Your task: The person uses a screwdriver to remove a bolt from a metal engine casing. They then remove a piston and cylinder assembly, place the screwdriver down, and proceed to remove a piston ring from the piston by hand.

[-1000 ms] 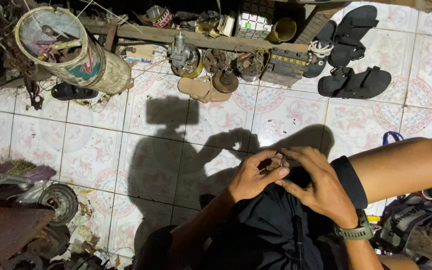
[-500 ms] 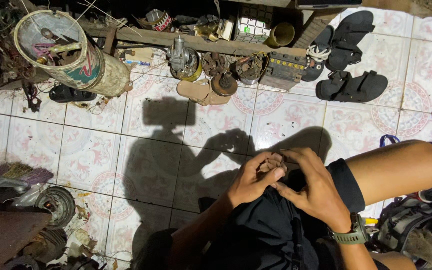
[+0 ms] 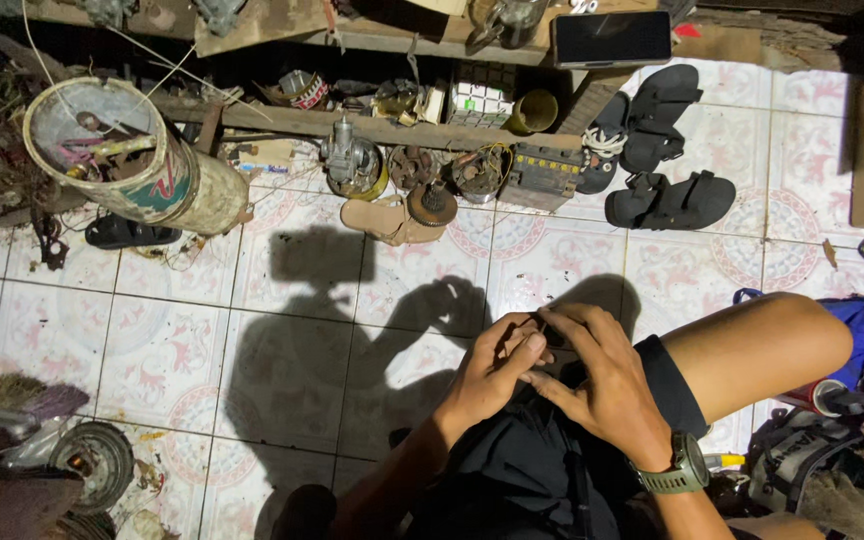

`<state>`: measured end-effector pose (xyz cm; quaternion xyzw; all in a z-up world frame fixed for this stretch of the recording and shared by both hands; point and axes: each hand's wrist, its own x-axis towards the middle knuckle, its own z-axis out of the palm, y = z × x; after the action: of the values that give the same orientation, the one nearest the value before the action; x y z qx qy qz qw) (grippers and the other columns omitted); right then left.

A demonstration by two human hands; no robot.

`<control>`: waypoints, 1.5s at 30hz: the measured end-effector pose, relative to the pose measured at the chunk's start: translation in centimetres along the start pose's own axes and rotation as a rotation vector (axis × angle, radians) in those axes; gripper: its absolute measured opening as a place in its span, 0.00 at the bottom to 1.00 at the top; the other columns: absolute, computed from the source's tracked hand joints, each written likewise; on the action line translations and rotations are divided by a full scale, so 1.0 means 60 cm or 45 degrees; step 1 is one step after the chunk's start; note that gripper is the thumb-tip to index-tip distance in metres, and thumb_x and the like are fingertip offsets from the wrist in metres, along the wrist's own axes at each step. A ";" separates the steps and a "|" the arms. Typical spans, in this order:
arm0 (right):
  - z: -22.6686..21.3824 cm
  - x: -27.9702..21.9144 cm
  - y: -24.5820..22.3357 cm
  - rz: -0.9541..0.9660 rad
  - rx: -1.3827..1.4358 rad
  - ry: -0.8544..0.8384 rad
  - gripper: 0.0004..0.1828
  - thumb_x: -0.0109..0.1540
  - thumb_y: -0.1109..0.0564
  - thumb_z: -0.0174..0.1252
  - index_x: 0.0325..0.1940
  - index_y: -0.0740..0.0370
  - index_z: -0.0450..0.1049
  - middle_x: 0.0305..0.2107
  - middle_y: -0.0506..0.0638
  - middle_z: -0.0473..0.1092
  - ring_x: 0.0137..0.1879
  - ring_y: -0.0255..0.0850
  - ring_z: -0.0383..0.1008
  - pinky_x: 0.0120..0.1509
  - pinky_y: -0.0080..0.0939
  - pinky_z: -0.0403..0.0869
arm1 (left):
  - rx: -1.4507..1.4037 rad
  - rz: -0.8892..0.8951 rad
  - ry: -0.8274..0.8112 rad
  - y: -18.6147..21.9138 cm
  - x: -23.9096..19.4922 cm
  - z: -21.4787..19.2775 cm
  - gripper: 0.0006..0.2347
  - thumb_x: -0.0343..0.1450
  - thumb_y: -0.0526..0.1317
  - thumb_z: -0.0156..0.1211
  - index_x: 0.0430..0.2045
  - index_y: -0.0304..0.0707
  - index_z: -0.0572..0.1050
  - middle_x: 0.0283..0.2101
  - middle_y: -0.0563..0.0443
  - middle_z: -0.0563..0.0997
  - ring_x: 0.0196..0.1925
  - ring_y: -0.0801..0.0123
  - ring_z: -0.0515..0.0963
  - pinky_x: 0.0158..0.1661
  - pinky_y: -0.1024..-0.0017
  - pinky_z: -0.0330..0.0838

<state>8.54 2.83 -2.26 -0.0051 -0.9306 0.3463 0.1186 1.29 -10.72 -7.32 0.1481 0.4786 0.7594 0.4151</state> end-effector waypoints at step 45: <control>0.022 0.037 -0.019 -0.282 -0.143 -0.107 0.31 0.54 0.43 0.57 0.54 0.63 0.66 0.48 0.56 0.67 0.56 0.50 0.66 0.61 0.47 0.64 | -0.195 0.197 0.360 -0.033 -0.016 -0.013 0.12 0.70 0.45 0.55 0.38 0.36 0.70 0.36 0.53 0.75 0.30 0.74 0.76 0.34 0.80 0.73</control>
<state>6.17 1.32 -2.02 0.1058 -0.9475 0.2785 0.1164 2.40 -11.54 -9.22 0.0443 0.4603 0.8366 0.2938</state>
